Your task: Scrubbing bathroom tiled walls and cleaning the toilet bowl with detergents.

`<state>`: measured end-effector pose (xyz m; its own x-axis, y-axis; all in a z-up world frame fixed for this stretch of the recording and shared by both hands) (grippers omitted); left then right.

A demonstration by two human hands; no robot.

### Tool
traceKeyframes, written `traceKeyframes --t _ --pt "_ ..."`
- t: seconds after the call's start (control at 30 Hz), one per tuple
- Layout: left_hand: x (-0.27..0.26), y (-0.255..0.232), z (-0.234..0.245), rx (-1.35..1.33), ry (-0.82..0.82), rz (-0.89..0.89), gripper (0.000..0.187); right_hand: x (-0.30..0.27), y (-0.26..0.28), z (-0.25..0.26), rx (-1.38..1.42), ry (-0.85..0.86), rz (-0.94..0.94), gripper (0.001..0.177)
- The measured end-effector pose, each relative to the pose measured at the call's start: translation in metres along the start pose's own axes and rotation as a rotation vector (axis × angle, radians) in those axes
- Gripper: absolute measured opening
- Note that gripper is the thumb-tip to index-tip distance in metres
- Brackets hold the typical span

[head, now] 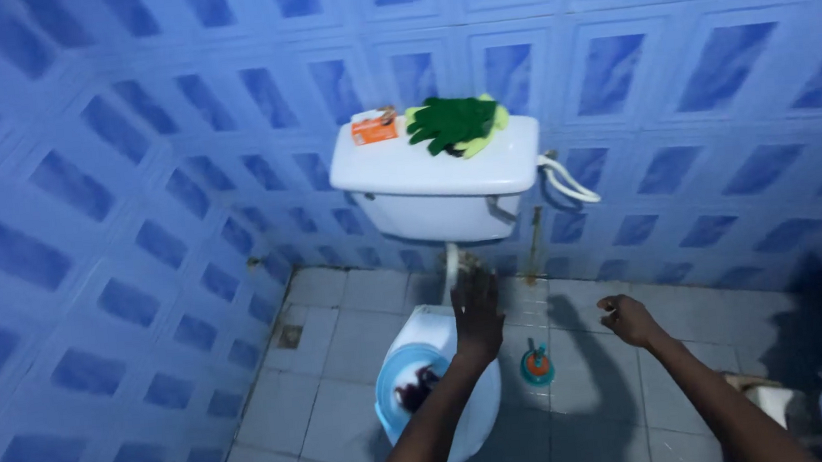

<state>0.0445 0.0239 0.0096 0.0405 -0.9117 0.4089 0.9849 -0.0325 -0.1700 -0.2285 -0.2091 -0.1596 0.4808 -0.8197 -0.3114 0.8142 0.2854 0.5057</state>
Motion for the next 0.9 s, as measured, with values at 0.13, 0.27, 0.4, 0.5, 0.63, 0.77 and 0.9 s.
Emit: traceKeyframes --t 0.13,0.27,0.4,0.5,0.63,0.77,0.9 --pt "-0.045 0.023 0.003 0.020 0.148 0.197 0.088 0.009 0.027 -0.032 -0.020 0.051 0.070 0.047" --pt "-0.099 0.040 0.007 0.139 0.196 0.323 0.085 0.002 0.063 -0.057 -0.017 0.154 0.132 0.047" --pt "-0.139 0.032 0.039 0.155 0.194 0.501 0.086 0.008 0.067 -0.090 -0.015 0.243 0.170 0.046" --pt "-0.160 0.022 0.049 0.174 0.163 0.619 0.086 -0.001 0.080 -0.088 -0.054 0.293 0.274 0.045" --pt "-0.170 -0.001 0.054 0.181 0.105 0.681 0.088 0.002 0.080 -0.082 -0.017 0.200 0.432 0.039" --pt "-0.165 -0.021 0.056 0.195 0.043 0.657 0.090 -0.003 0.082 -0.049 0.219 0.114 0.640 0.018" --pt "-0.147 -0.040 0.063 0.126 -0.029 0.630 0.087 0.000 0.092 -0.002 0.102 -0.044 0.742 0.019"
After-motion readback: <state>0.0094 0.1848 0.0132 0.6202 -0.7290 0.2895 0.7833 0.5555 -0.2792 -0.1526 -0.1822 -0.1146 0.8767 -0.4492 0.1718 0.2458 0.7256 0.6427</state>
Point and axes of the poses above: each hand's wrist, its own x-axis towards the middle knuckle, its own z-axis out of the back of the hand, y = z × x, the point moved 3 cm from there along x, towards the middle knuckle, and after that the axes turned 8 degrees about -z, right-handed, at the moved point
